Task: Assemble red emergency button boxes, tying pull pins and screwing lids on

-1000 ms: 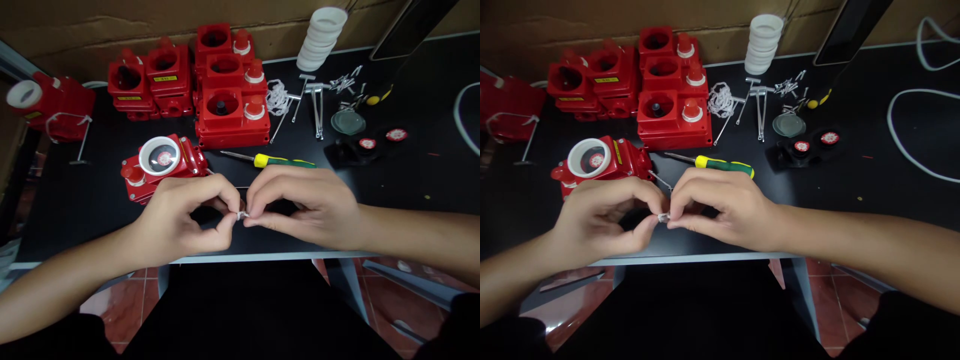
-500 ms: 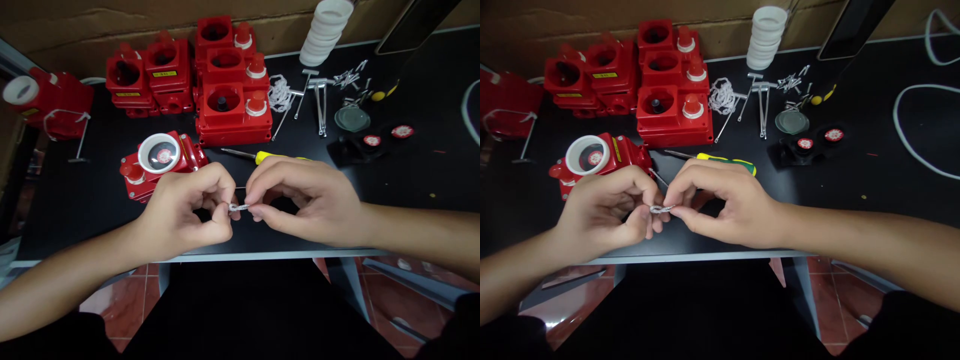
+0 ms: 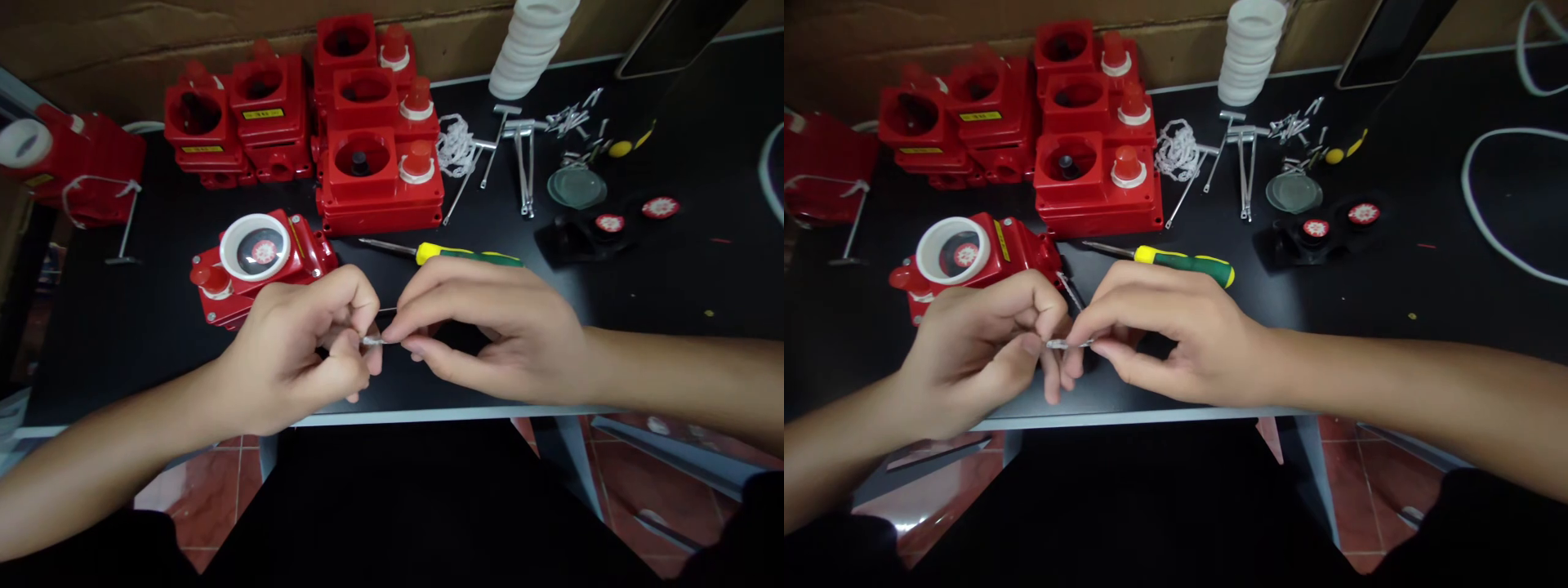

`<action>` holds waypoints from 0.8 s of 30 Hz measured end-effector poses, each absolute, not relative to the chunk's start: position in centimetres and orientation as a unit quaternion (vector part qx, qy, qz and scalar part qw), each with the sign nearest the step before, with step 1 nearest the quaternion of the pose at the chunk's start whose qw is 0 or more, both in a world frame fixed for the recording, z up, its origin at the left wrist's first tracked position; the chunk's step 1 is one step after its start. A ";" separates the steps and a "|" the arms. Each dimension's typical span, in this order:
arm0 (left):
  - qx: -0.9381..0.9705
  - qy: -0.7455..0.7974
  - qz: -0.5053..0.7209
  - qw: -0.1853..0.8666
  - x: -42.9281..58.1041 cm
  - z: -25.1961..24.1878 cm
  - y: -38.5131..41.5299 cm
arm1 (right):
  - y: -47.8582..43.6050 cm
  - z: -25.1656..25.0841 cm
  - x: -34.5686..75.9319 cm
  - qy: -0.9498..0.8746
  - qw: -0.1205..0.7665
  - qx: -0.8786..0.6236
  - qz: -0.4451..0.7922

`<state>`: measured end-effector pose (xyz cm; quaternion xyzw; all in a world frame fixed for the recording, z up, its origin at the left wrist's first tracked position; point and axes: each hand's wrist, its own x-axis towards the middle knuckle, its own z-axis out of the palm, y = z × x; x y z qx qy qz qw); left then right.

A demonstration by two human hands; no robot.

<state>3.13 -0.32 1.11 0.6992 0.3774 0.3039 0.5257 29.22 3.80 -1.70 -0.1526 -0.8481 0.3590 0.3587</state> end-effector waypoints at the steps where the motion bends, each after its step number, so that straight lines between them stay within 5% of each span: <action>1: 0.706 0.371 0.305 0.521 3.1 1.1 -0.3 | 3.8 -1.7 29.2 -0.852 0.357 -0.148 0.353; 12: 0.575 0.384 0.308 0.653 3.6 1.4 0.1 | 3.7 -1.7 29.2 -0.855 0.365 -0.154 0.335; 24: 0.644 0.390 0.301 0.586 3.2 2.0 -0.2 | 3.6 -1.5 29.5 -0.867 0.376 -0.228 0.234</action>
